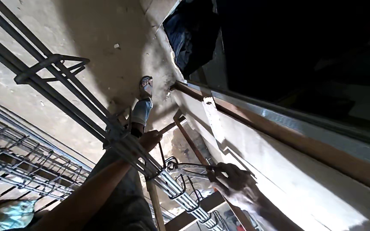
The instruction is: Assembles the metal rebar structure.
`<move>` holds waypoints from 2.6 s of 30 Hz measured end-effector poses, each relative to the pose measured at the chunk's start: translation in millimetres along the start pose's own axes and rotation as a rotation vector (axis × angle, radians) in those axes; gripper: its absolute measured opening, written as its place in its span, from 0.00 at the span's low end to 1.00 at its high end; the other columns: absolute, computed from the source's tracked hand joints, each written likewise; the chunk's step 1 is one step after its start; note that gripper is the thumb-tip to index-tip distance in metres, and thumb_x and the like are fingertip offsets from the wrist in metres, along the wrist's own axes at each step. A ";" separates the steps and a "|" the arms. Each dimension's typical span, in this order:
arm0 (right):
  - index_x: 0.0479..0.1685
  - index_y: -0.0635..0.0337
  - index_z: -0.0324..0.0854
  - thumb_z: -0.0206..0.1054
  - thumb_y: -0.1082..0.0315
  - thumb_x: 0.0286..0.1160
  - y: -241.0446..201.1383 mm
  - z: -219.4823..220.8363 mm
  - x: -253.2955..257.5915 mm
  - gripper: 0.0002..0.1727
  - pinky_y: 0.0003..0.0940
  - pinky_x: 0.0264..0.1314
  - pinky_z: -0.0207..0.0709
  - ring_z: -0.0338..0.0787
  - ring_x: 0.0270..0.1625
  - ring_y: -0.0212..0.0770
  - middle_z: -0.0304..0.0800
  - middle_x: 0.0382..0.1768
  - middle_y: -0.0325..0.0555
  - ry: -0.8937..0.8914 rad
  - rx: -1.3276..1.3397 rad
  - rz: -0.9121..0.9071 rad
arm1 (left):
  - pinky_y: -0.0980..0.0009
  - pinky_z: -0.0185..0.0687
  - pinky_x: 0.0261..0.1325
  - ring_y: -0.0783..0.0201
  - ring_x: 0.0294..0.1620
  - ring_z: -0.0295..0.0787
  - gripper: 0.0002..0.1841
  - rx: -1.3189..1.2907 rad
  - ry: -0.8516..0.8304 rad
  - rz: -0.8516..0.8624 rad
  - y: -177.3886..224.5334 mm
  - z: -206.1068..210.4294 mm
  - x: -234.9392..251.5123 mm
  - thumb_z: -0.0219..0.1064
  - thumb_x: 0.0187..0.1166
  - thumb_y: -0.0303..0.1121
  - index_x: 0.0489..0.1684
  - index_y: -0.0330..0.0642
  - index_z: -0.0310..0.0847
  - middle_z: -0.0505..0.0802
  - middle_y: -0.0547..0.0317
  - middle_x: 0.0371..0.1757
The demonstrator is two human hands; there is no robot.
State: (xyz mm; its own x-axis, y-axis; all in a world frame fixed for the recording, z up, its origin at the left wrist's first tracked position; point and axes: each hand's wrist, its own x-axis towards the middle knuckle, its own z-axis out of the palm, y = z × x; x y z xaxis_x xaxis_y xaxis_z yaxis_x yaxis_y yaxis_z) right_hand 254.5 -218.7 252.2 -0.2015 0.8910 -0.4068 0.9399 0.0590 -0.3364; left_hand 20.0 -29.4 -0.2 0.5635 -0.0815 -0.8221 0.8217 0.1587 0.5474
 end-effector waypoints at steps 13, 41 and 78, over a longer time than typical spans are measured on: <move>0.61 0.46 0.81 0.58 0.68 0.85 20.8 -16.7 24.2 0.13 0.53 0.71 0.76 0.86 0.60 0.57 0.90 0.46 0.47 -0.028 -0.215 -0.191 | 0.47 0.80 0.57 0.49 0.50 0.88 0.23 0.012 -0.027 0.049 -2.4 -0.9 -2.2 0.53 0.90 0.45 0.56 0.32 0.85 0.91 0.40 0.48; 0.51 0.55 0.85 0.58 0.52 0.89 37.2 -6.3 62.0 0.17 0.27 0.21 0.79 0.80 0.16 0.30 0.80 0.19 0.36 -1.317 1.532 0.664 | 0.51 0.82 0.56 0.53 0.48 0.89 0.20 -0.068 -0.083 -0.101 15.6 -0.4 -7.5 0.53 0.91 0.45 0.61 0.38 0.83 0.91 0.44 0.51; 0.69 0.44 0.84 0.59 0.67 0.85 107.8 54.2 104.5 0.18 0.43 0.27 0.81 0.86 0.28 0.50 0.84 0.28 0.48 -0.047 0.084 -0.376 | 0.52 0.80 0.58 0.52 0.49 0.87 0.21 -0.071 -0.061 -0.027 9.5 0.3 -4.4 0.54 0.89 0.43 0.57 0.35 0.85 0.91 0.42 0.49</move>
State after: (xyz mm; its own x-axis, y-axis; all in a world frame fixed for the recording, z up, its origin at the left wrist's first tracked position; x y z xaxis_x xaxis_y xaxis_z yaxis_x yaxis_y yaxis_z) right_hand 319.8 -143.6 127.4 -0.5419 0.7927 -0.2793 0.7725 0.3388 -0.5371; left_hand 25.3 -27.8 8.7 0.5469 -0.1459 -0.8244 0.8298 0.2245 0.5108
